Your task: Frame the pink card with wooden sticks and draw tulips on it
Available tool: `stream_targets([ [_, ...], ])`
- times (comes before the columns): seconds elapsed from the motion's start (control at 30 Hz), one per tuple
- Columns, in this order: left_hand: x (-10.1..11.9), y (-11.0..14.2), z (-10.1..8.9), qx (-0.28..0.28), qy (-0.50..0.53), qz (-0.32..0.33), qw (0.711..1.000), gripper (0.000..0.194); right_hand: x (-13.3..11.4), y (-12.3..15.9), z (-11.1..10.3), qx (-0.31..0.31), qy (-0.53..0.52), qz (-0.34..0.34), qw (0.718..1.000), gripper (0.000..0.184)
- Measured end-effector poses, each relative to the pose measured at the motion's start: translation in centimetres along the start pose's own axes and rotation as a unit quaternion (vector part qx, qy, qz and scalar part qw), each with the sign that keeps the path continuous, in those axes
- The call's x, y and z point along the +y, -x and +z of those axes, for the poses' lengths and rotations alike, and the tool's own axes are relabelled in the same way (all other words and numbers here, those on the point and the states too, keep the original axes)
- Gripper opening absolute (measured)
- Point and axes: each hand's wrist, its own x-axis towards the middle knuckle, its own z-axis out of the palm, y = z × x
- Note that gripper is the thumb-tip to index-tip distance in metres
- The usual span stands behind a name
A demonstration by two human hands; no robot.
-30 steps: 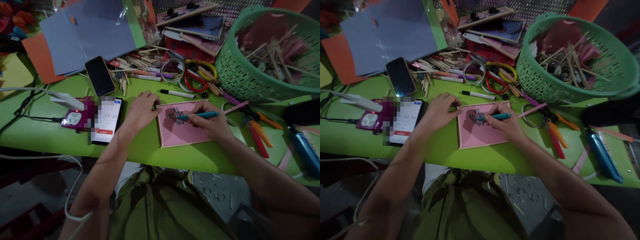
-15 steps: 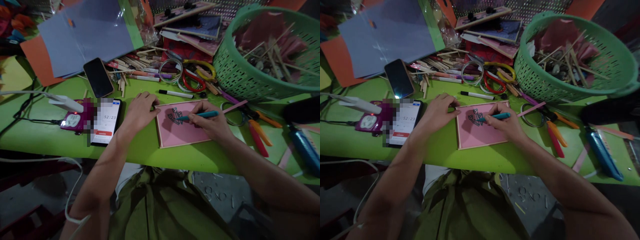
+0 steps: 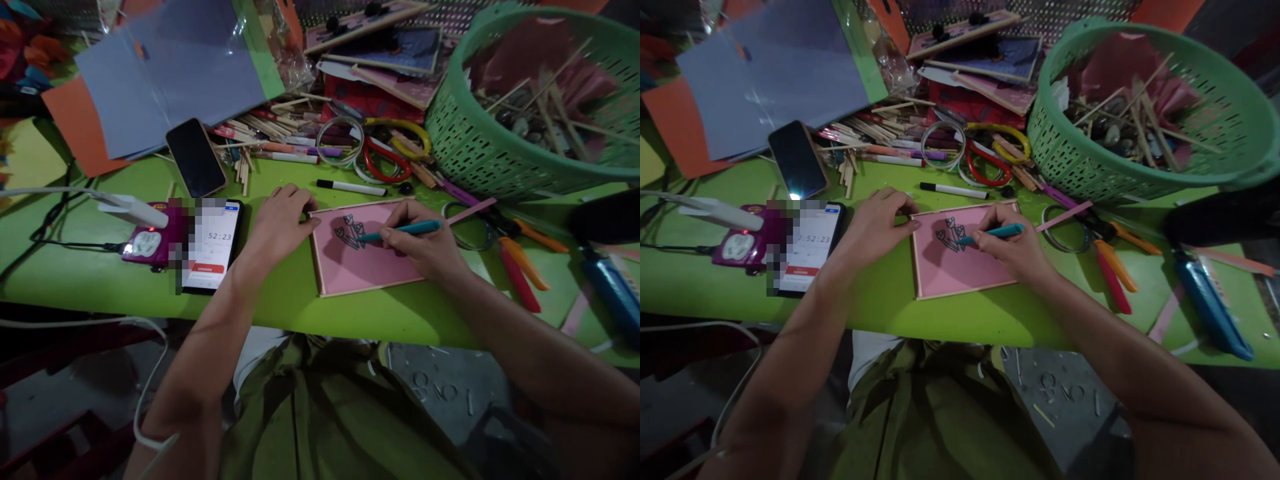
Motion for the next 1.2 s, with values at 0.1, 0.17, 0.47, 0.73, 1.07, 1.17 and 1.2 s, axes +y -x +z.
stream_targets([
  [0.1,-0.1,0.0,0.0,0.003,-0.002,-0.001,1.0,0.015,0.1,0.0,0.0,-0.001,0.0,-0.004,1.0,0.034],
  [0.17,-0.1,0.0,0.1,0.004,-0.004,0.001,1.0,0.015,0.2,0.0,0.0,-0.003,-0.009,-0.001,1.0,0.033],
  [0.47,-0.2,0.0,0.3,0.007,0.002,-0.004,1.0,0.015,-0.1,0.1,0.0,-0.007,-0.02,0.012,1.0,0.025],
  [0.73,-0.4,-0.1,0.4,0.008,0.005,0.0,1.0,0.015,0.2,0.1,0.1,-0.007,-0.033,0.01,0.999,0.023],
  [1.07,-0.3,0.2,0.3,0.023,-0.025,-0.003,0.999,0.009,0.7,-0.4,-0.8,0.093,-0.177,0.021,0.98,0.027],
  [1.17,-0.2,0.2,0.3,0.022,-0.038,-0.011,0.999,0.008,0.7,-0.7,-1.0,0.106,-0.194,0.033,0.975,0.029],
  [1.2,-0.2,0.1,0.3,0.022,-0.039,-0.013,0.999,0.008,0.6,-0.7,-1.0,0.106,-0.199,0.037,0.974,0.03],
])
